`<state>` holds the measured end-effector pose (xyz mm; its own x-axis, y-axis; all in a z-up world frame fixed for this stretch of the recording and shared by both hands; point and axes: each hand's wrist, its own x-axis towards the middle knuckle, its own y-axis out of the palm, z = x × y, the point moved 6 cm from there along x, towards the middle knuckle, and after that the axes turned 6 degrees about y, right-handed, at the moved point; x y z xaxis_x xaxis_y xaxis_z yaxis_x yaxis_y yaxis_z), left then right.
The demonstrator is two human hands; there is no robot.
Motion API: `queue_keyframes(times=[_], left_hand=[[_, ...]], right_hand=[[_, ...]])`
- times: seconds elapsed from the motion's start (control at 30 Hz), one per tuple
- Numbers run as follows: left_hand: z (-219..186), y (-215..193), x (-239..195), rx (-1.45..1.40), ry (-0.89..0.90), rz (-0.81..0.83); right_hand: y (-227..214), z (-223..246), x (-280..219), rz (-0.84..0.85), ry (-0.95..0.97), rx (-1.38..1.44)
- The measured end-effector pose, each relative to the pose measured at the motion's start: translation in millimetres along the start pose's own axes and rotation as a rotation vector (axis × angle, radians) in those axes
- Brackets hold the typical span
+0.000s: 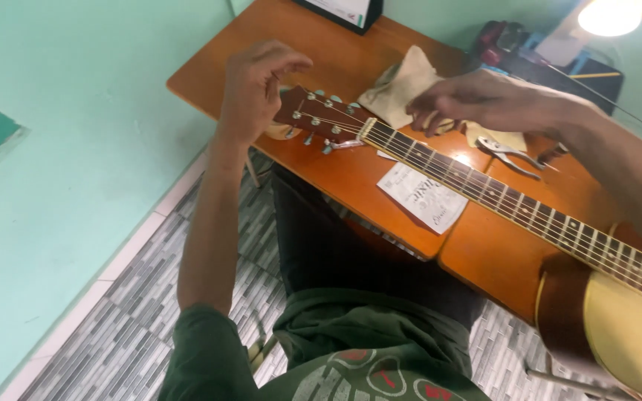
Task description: The person replaces the strings on an acoustic guitar. They thread the strings through the tuning pegs on the headstock, wind them around the posts, and tighten them to tune the instrument.
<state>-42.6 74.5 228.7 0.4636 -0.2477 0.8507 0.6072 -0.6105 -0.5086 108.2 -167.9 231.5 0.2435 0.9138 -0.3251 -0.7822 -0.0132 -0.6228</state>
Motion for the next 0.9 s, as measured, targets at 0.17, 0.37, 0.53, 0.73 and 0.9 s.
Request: queue_keyframes(times=[0.17, 0.37, 0.53, 0.73, 0.9], left_hand=[[15, 25, -43, 0.303, 0.077, 0.119], [-13, 76, -59, 0.408, 0.146, 0.194], [-40, 84, -47, 0.335, 0.146, 0.131], [-55, 113, -42, 0.077, -0.007, 0.279], [-91, 112, -29, 0.141, 0.065, -0.028]], right_hand=[[18, 22, 57, -0.148, -0.209, -0.174], [40, 36, 109, -0.335, -0.339, -0.135], [48, 43, 119, -0.424, -0.454, -0.114], [44, 45, 107, -0.434, -0.468, -0.117], [38, 21, 106, -0.379, -0.386, 0.31]])
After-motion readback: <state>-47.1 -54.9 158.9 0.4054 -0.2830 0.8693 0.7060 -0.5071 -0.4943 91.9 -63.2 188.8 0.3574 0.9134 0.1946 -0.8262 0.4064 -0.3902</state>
